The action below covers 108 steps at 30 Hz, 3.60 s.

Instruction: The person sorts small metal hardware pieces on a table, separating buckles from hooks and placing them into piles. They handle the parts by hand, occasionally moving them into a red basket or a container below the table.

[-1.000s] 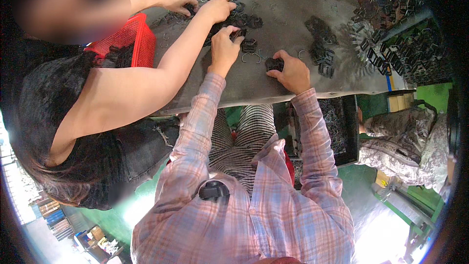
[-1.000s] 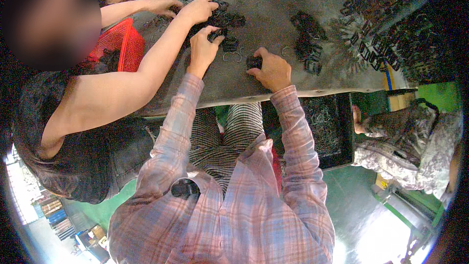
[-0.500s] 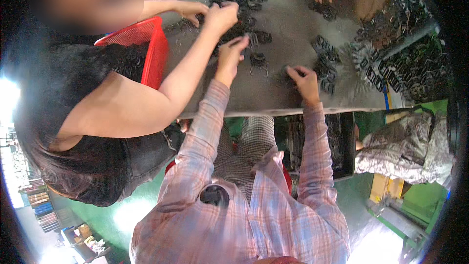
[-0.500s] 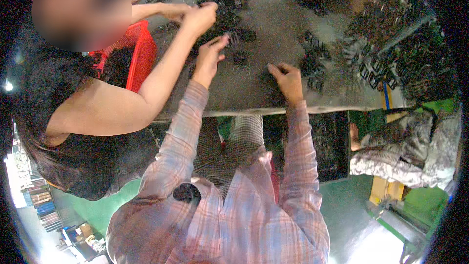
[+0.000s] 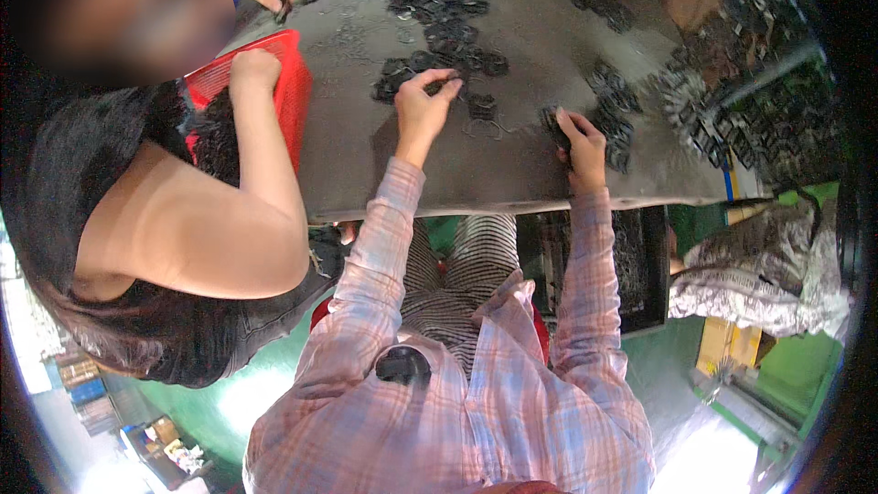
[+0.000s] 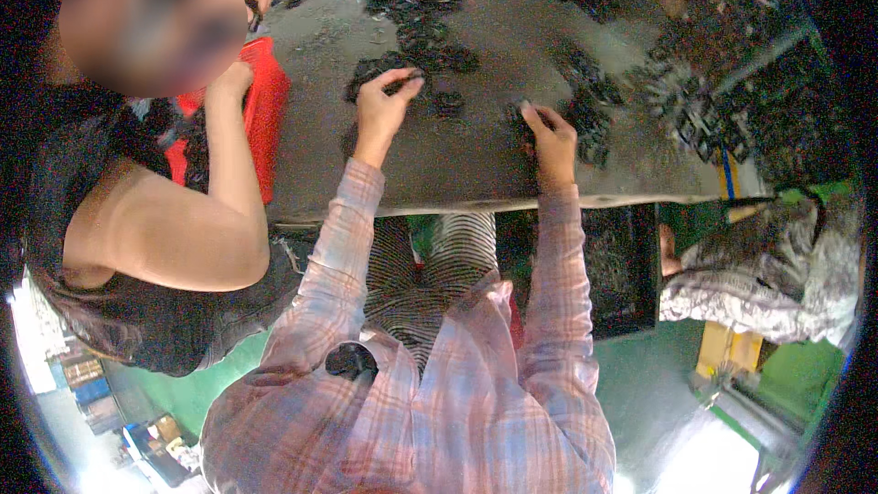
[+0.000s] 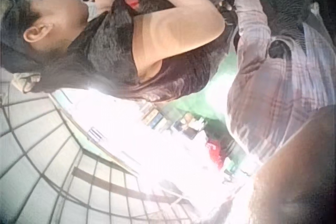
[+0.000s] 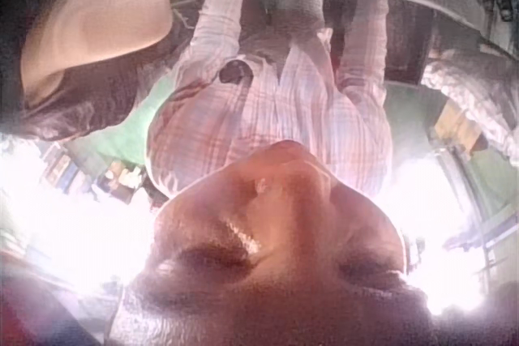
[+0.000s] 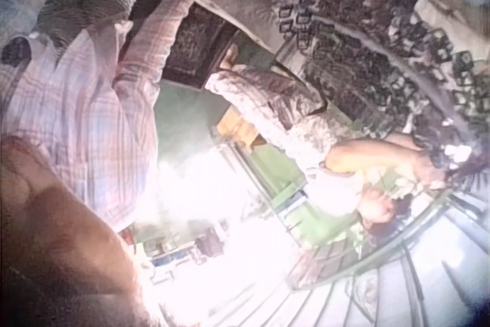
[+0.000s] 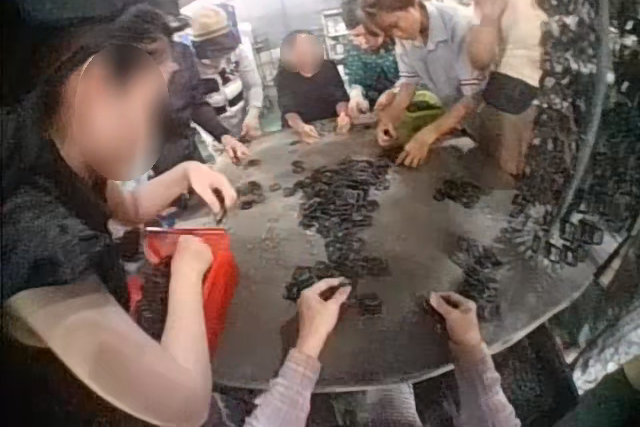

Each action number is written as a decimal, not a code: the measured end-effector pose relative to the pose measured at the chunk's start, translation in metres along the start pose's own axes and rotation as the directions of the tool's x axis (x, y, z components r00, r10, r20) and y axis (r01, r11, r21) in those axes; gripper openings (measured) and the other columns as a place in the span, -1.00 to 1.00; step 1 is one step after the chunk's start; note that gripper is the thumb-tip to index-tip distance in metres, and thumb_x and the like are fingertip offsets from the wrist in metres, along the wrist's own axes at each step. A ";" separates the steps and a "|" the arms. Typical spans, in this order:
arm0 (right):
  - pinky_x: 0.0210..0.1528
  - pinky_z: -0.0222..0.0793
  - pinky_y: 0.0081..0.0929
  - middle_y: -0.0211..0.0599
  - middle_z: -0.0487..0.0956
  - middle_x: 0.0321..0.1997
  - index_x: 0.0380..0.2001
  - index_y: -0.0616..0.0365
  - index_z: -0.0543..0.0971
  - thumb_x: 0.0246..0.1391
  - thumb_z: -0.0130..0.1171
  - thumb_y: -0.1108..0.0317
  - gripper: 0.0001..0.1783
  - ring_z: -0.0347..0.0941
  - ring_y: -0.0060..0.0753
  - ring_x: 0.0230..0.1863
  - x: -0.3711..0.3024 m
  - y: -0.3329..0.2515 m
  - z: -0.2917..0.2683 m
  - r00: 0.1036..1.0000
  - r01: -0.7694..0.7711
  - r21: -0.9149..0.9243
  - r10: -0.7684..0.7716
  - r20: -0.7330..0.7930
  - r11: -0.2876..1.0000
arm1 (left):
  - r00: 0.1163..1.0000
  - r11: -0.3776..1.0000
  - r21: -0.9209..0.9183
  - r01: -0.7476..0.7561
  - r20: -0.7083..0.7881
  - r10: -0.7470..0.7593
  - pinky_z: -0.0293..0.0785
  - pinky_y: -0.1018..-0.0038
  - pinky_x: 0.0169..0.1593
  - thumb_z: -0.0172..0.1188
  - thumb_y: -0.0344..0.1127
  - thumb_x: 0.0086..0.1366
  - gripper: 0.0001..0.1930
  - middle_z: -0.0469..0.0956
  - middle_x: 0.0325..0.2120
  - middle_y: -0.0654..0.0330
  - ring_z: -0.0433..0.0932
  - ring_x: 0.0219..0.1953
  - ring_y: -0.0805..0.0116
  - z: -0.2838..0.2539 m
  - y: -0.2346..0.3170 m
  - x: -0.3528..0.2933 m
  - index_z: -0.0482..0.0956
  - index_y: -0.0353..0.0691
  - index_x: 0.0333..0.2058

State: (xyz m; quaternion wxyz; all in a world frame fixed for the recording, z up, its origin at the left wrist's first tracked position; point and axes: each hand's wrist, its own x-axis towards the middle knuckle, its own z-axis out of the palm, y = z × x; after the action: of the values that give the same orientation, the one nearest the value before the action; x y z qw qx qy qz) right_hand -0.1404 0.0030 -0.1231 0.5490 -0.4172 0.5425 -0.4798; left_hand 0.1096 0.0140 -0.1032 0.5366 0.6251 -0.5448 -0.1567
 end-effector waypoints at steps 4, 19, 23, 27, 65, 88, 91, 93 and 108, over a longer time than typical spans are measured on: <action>-0.60 0.14 -0.75 -0.57 0.53 -0.40 -0.24 0.16 0.60 0.05 0.23 0.20 -0.71 0.29 -0.74 -0.54 -0.001 -0.007 -0.005 0.998 -0.052 0.112 0.047 0.053 0.992 | 0.931 0.903 -0.229 0.363 0.135 -0.340 0.43 0.44 -0.24 0.31 -0.29 0.04 -0.77 0.62 -0.44 0.08 0.59 -0.39 0.29 -0.018 0.013 -0.011 0.62 -0.30 -0.35; -0.64 0.12 -0.68 -0.52 0.45 -0.52 -0.32 0.21 0.61 -0.10 0.35 0.04 -0.57 0.23 -0.72 -0.60 0.010 -0.004 -0.008 0.999 0.015 -0.016 -0.016 -0.037 1.000 | 0.998 0.965 0.254 -0.063 0.015 0.061 0.39 0.48 -0.34 0.34 -0.25 0.03 -0.79 0.61 -0.48 0.12 0.55 -0.43 0.31 -0.026 -0.019 -0.021 0.65 -0.27 -0.40; -0.66 0.10 -0.69 -0.56 0.43 -0.58 -0.35 0.20 0.61 -0.10 0.35 0.05 -0.59 0.21 -0.73 -0.64 0.011 -0.012 -0.008 0.999 0.030 0.011 -0.029 -0.026 1.000 | 0.882 0.624 -0.638 0.452 0.216 -0.418 0.27 0.61 -0.49 0.29 -0.29 0.14 -0.82 0.52 -0.52 0.30 0.41 -0.56 0.49 -0.016 -0.011 -0.035 0.60 -0.29 -0.36; -0.66 0.09 -0.71 -0.59 0.43 -0.60 -0.35 0.19 0.61 -0.09 0.35 0.06 -0.60 0.21 -0.74 -0.66 0.018 -0.023 -0.011 0.999 0.029 0.050 -0.028 -0.026 0.998 | 0.790 0.275 -0.793 0.544 0.374 -0.486 0.21 0.67 -0.52 0.28 -0.32 0.17 -0.83 0.46 -0.55 0.33 0.35 -0.54 0.58 -0.012 0.009 -0.035 0.57 -0.28 -0.34; -0.65 0.02 -0.71 -0.55 0.46 -0.42 -0.17 0.23 0.54 0.06 0.22 0.14 -0.61 0.19 -0.77 -0.61 -0.038 -0.066 0.015 0.992 0.110 -0.158 -0.099 0.076 0.981 | 0.849 0.732 0.678 -0.071 -0.344 0.401 0.24 0.09 0.08 0.10 -0.41 0.17 -0.64 0.37 -0.01 -0.08 0.29 0.08 -0.13 -0.250 0.034 -0.048 0.42 -0.29 -0.03; -0.31 0.40 -0.48 -0.19 0.60 -0.43 -0.22 0.24 0.58 -0.05 0.21 0.26 -0.66 0.49 -0.46 -0.44 0.013 -0.261 0.362 0.318 0.930 -0.179 -0.460 0.829 0.321 | 0.997 0.820 0.572 0.026 -0.073 0.020 0.06 -0.07 0.17 0.18 -0.34 0.08 -0.47 0.27 0.00 -0.13 0.13 0.14 -0.25 -0.124 0.011 -0.170 0.31 -0.22 0.06; -0.09 0.44 -0.25 -0.01 0.60 -0.27 -0.31 0.15 0.63 -0.22 0.26 0.06 -0.57 0.56 -0.09 -0.18 0.025 -0.230 0.429 0.313 0.945 -0.284 -0.196 0.929 0.162 | 0.999 0.742 0.669 -0.045 0.043 0.022 0.05 -0.19 0.13 0.19 -0.30 0.08 -0.33 0.22 0.05 -0.15 0.14 0.11 -0.30 -0.112 -0.006 -0.177 0.20 -0.07 0.20; -0.07 0.42 -0.24 -0.01 0.60 -0.23 -0.29 0.13 0.62 -0.19 0.25 0.06 -0.57 0.55 -0.08 -0.16 0.013 -0.216 0.457 0.314 0.946 -0.320 0.091 0.945 0.055 | 0.995 0.728 0.683 -0.052 0.098 -0.022 0.04 -0.28 0.09 0.15 -0.29 0.08 -0.31 0.14 0.11 -0.18 0.13 0.11 -0.35 -0.109 -0.011 -0.179 0.16 -0.01 0.23; -0.21 0.40 -0.62 -0.40 0.60 -0.27 -0.19 0.21 0.58 0.12 0.13 0.36 -0.78 0.48 -0.61 -0.25 0.050 -0.174 0.128 0.754 0.636 -0.332 -0.468 0.461 0.696 | 0.989 0.926 0.367 -0.087 0.147 0.035 -0.14 -0.01 0.31 0.03 -0.43 0.19 -0.58 0.23 0.20 0.04 0.11 0.28 0.00 -0.129 0.039 -0.143 0.39 -0.19 0.06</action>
State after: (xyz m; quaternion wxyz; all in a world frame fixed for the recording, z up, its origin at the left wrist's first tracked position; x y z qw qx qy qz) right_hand -0.0278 -0.0876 0.0458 0.3430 -0.7591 0.3845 -0.3979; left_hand 0.1388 0.2063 -0.0777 0.3741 0.6859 -0.6195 -0.0765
